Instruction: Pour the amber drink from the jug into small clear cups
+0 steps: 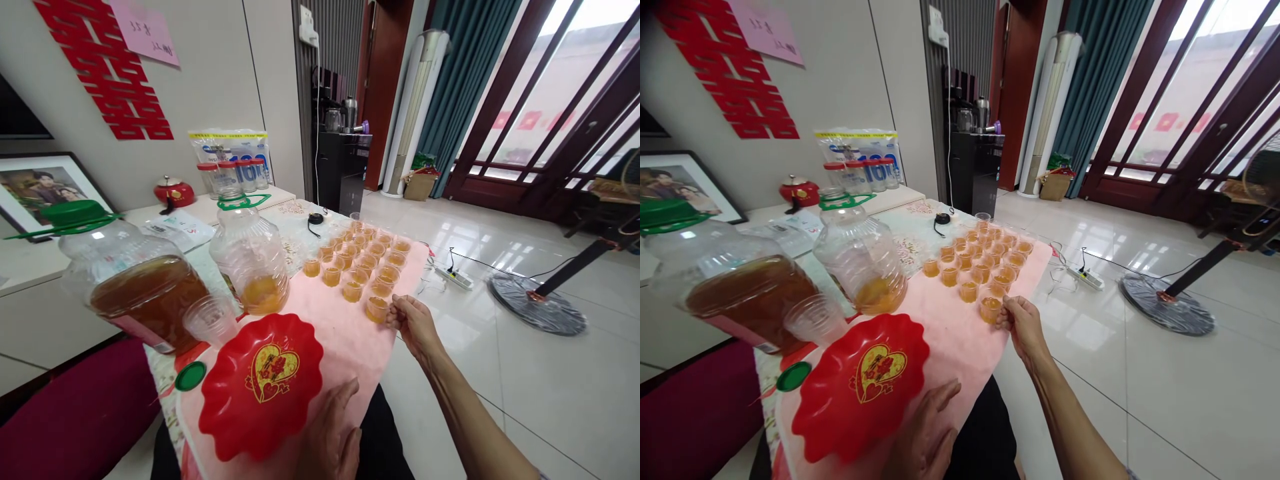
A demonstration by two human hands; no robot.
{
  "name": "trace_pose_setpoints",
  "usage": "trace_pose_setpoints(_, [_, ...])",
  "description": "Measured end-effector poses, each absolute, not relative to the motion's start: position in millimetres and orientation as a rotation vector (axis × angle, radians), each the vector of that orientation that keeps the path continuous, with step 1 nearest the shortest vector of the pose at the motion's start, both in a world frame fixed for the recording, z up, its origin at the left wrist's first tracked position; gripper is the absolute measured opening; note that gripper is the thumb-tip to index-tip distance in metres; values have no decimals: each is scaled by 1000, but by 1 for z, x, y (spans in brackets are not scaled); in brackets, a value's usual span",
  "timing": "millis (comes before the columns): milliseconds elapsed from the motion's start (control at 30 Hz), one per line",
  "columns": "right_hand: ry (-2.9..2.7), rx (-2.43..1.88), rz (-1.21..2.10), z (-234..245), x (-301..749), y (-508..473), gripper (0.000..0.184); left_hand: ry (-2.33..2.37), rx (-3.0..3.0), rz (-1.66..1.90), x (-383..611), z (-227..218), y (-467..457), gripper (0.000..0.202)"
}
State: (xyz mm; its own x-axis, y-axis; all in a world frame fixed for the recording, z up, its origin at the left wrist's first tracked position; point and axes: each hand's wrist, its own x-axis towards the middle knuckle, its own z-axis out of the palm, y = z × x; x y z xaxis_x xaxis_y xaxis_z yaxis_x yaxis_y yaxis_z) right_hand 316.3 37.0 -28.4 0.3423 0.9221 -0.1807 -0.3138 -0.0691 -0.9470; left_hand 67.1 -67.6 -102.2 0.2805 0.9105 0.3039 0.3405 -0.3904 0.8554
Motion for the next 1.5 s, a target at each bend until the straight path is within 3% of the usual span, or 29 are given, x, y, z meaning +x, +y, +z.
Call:
trace_pose_setpoints(733, [-620, -1231, 1161, -38, 321, 44, 36, 1121, 1842, 1130, 69, -105, -69, 46])
trace_pose_setpoints(1500, [-600, -1219, 1147, -42, 318, 43, 31, 1090, 2013, 1117, 65, -104, -66, 55])
